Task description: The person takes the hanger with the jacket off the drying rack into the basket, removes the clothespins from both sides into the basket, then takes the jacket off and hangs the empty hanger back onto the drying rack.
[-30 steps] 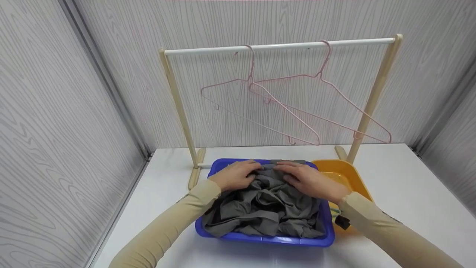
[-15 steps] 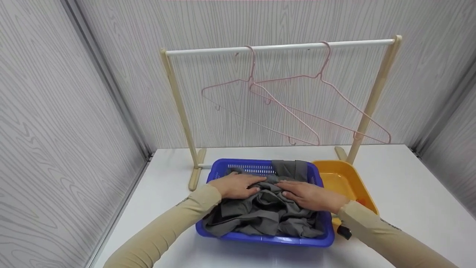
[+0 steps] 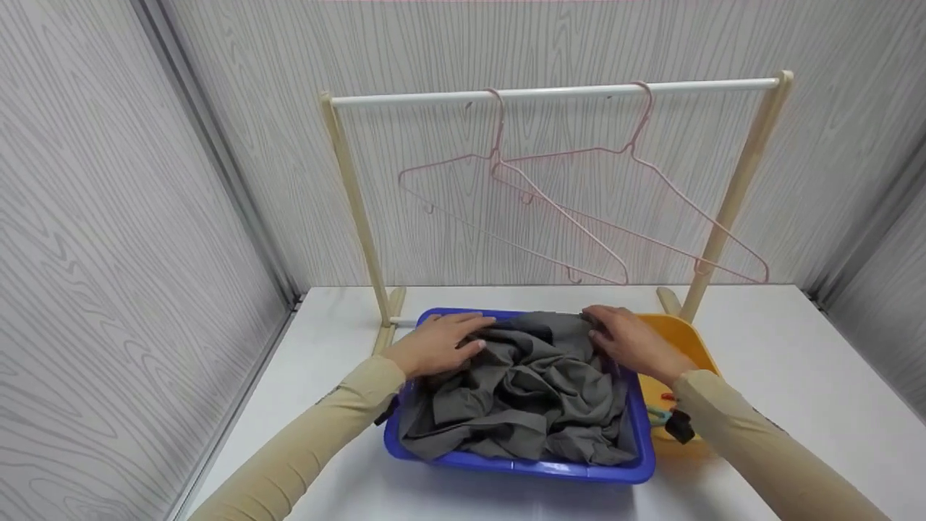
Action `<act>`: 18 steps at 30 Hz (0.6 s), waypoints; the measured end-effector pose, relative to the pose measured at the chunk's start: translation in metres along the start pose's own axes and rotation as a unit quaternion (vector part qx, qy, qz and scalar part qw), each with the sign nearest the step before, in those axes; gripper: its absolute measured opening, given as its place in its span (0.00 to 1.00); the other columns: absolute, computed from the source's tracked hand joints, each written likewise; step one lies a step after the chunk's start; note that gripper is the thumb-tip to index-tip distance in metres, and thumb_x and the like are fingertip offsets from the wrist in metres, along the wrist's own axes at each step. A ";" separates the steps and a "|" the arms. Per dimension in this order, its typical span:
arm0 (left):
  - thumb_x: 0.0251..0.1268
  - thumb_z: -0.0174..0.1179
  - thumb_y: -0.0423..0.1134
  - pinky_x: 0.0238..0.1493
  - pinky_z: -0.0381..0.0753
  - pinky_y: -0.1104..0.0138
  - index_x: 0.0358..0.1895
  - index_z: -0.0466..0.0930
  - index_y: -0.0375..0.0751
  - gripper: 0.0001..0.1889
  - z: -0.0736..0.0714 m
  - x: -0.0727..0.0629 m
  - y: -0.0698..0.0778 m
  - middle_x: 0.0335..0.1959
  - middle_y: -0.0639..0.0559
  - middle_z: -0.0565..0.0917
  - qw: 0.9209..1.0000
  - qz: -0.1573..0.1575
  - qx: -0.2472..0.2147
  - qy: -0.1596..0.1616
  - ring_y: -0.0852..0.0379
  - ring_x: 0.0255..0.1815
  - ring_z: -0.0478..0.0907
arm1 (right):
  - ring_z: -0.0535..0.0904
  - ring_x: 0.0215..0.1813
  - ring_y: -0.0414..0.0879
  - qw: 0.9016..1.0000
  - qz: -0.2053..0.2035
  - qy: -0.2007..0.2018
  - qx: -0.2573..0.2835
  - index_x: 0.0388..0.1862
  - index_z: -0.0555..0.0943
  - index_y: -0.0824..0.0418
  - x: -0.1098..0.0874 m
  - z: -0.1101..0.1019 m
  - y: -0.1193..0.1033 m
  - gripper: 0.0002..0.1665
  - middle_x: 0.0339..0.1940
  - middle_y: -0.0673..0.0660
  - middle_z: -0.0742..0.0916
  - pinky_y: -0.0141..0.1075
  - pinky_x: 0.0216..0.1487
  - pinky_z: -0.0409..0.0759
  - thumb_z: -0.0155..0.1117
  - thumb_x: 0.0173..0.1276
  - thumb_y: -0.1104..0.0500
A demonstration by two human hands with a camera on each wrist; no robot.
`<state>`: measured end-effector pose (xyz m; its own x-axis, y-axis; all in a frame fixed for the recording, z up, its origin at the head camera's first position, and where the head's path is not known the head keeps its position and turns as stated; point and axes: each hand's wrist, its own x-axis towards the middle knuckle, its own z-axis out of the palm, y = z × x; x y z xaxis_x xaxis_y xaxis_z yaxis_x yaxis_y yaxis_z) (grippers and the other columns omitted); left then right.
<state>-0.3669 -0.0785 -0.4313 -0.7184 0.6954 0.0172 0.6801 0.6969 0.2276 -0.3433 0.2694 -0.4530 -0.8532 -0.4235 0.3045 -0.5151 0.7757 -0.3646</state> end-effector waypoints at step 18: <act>0.78 0.47 0.53 0.66 0.64 0.49 0.74 0.64 0.50 0.26 0.004 -0.029 -0.044 0.72 0.47 0.67 0.992 -0.071 -0.067 0.082 0.45 0.70 0.66 | 0.79 0.37 0.52 0.995 0.029 0.092 0.030 0.39 0.83 0.64 0.015 0.005 0.018 0.02 0.37 0.58 0.86 0.46 0.39 0.77 0.63 0.70 0.66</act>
<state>-0.3752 -0.1287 -0.4458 -0.8267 0.5470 0.1318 0.5534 0.7480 0.3664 -0.3653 0.2745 -0.4592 -0.8547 -0.2816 0.4361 -0.4745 0.7647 -0.4360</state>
